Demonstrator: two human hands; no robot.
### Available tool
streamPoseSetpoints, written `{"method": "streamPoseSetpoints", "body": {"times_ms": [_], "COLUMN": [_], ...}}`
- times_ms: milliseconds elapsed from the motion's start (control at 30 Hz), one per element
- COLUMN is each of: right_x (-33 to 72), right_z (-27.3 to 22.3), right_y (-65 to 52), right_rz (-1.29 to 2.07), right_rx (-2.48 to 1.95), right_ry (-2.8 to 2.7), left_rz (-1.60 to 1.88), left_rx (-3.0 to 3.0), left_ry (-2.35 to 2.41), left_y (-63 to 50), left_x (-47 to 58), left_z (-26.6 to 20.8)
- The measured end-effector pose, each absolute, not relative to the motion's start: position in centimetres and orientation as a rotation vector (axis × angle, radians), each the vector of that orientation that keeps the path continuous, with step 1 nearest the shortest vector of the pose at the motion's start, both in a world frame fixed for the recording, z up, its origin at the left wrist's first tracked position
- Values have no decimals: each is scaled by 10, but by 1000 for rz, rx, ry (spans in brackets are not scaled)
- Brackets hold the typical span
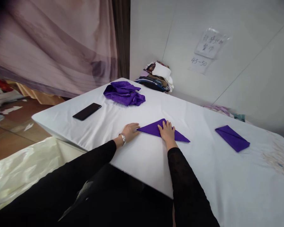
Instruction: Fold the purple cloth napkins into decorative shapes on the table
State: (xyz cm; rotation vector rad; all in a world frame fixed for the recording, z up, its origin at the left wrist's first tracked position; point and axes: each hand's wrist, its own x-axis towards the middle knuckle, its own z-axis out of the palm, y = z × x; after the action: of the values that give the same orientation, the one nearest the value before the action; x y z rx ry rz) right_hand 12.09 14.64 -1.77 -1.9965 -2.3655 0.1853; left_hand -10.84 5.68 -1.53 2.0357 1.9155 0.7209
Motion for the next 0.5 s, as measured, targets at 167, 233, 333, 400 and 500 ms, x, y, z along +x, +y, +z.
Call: {"method": "streamPoseSetpoints", "body": {"times_ms": [167, 233, 333, 400, 500], "right_x": [121, 121, 122, 122, 122], "right_z": [-19, -20, -22, -23, -24], "right_y": [146, 147, 148, 148, 148], "right_rz": [190, 183, 168, 164, 164], "right_rx": [-2002, -2000, -1997, -1991, -1972], "right_ry": [-2368, -2360, -2362, -2365, -2353], "left_rz": [792, 840, 881, 877, 828], "left_rx": [1977, 1951, 1944, 1953, 1973], "left_ry": [1898, 1881, 1861, 1849, 1823], "left_y": [67, 68, 68, 68, 69], "left_x": [-106, -107, -109, -110, -112], "left_z": [-17, -19, -23, -25, -24]}}
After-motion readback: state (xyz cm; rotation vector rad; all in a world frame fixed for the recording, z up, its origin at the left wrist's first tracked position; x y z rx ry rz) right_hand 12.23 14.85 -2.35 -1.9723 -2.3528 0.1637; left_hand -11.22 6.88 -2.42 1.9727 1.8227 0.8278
